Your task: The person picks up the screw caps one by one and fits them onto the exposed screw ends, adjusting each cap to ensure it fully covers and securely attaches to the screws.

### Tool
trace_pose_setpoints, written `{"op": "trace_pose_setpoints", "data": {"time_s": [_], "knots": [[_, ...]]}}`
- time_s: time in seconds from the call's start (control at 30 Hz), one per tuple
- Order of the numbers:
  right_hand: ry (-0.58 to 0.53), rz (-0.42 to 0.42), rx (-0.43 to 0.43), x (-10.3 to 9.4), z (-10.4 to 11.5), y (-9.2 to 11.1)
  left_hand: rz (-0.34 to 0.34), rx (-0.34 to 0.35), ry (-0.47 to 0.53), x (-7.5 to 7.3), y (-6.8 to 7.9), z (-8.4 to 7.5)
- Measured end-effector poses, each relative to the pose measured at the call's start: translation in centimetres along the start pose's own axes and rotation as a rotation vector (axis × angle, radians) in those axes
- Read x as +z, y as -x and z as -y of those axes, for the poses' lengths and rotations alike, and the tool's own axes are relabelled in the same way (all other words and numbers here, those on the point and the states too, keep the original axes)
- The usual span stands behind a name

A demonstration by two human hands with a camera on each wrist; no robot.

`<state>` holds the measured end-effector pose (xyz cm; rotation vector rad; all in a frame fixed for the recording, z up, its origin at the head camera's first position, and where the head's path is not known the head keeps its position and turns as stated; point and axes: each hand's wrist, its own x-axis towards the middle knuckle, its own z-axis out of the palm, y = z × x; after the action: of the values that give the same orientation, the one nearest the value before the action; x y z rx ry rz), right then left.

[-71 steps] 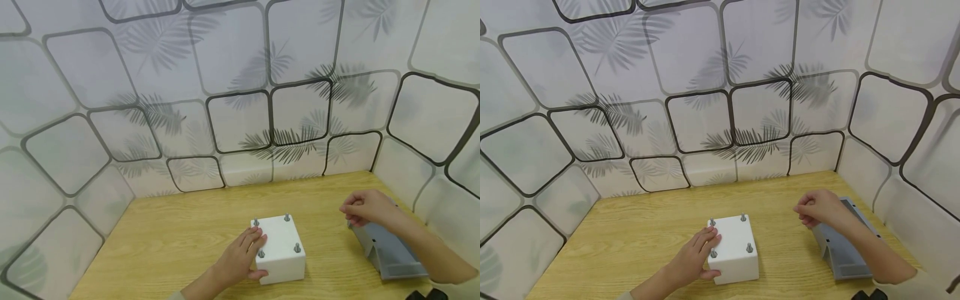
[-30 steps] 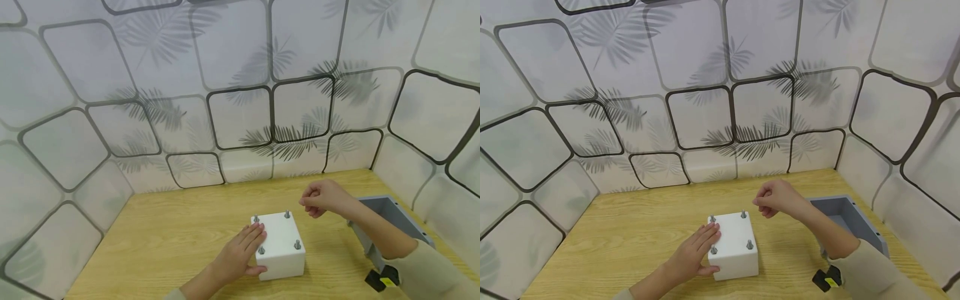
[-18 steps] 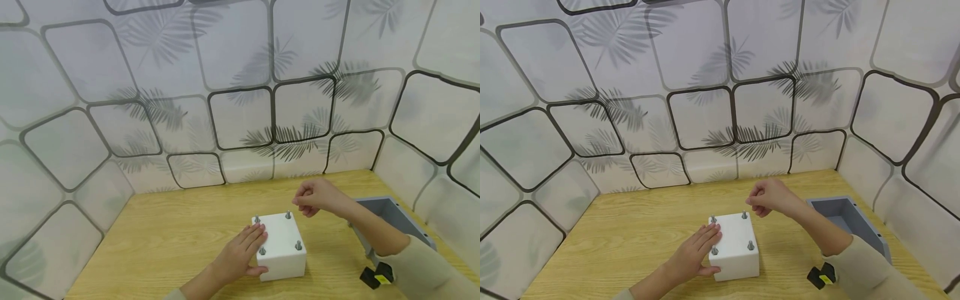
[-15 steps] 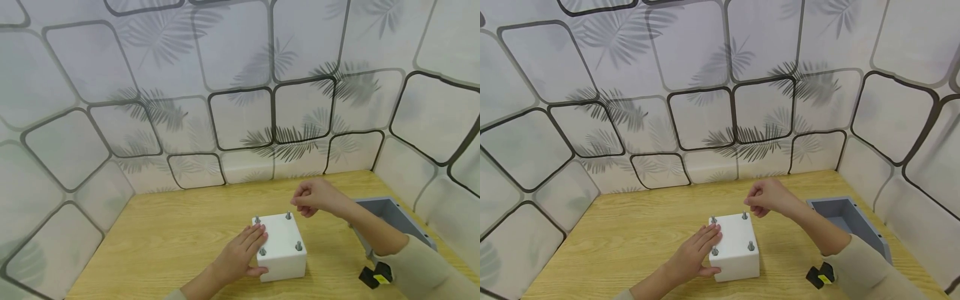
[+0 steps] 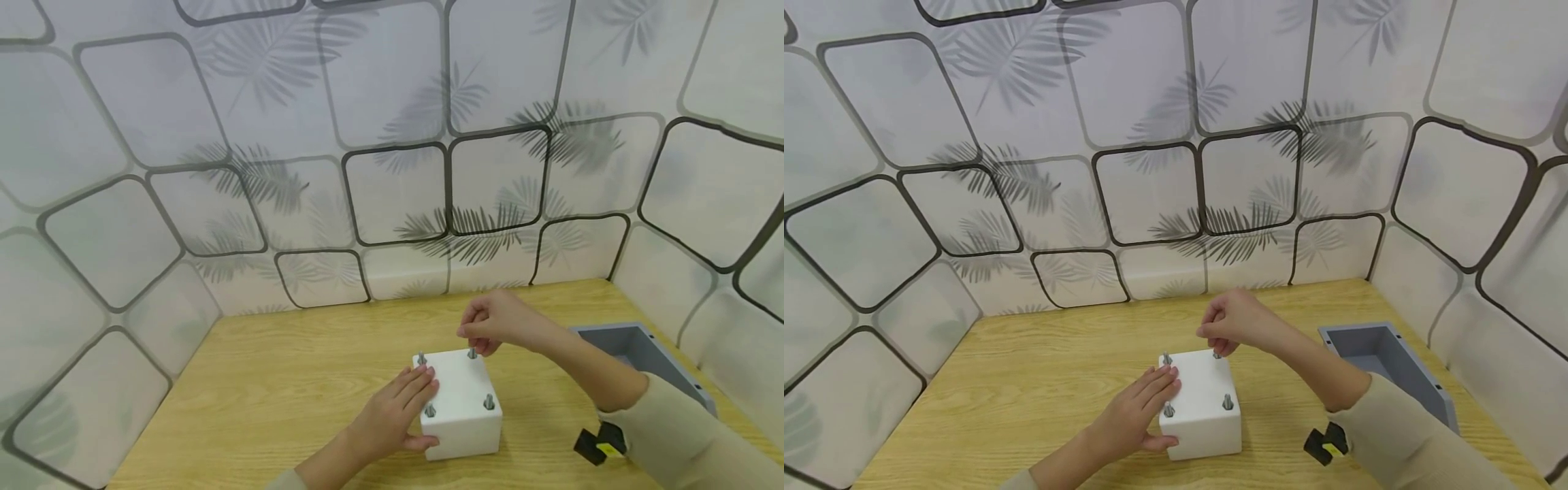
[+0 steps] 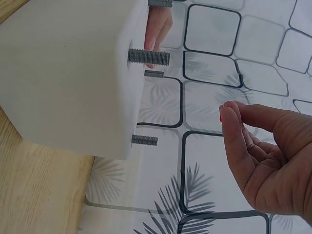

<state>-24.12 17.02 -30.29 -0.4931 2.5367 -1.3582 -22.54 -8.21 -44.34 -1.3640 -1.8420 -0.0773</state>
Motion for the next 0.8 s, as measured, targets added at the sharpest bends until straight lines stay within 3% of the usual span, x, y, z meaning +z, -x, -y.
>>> {"op": "trace_pose_setpoints", "data": {"time_s": [0.8], "knots": [[0.004, 0.1, -0.005, 1.6, 1.9, -2.2, 0.016, -0.001, -0.014, -0.1, 0.0, -0.1]]}}
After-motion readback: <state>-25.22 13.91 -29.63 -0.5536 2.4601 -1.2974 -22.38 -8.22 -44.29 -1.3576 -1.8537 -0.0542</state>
